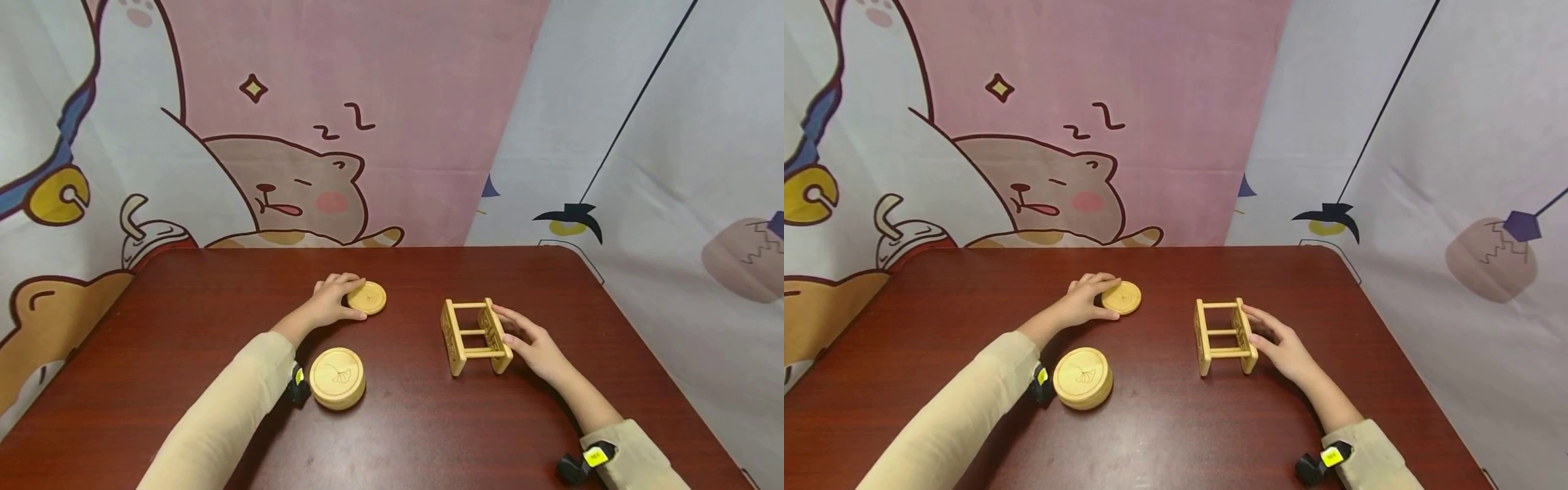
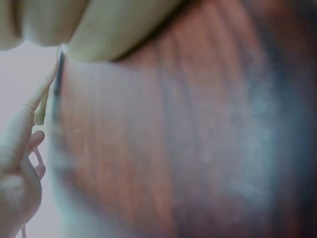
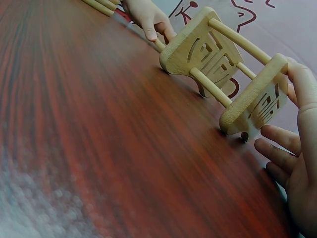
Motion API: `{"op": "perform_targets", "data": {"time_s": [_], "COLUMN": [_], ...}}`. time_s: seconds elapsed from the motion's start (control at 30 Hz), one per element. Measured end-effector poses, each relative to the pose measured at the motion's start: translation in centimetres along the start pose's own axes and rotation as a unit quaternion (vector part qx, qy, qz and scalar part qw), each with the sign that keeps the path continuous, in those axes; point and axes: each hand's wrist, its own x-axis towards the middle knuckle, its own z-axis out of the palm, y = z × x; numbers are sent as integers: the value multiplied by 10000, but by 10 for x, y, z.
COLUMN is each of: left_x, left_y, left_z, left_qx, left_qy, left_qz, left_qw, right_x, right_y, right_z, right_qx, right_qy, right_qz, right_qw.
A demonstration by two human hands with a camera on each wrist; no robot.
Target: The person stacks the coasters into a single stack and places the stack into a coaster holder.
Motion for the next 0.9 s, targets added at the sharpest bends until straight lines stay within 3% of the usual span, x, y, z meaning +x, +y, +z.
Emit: {"op": "perform_targets", "data": {"time_s": [0.9], "left_x": [-18], "left_y": [13], "left_z": [-8], "left_qx": [-419], "left_qy": [775], "left_qz": [-10], "left_qw": [9961], "right_x": [0], "right_y": [0], "right_z": [0], "right_qx": [142], "right_qy": [-11], "right_qz": [-43], "right_qw": [9999]}}
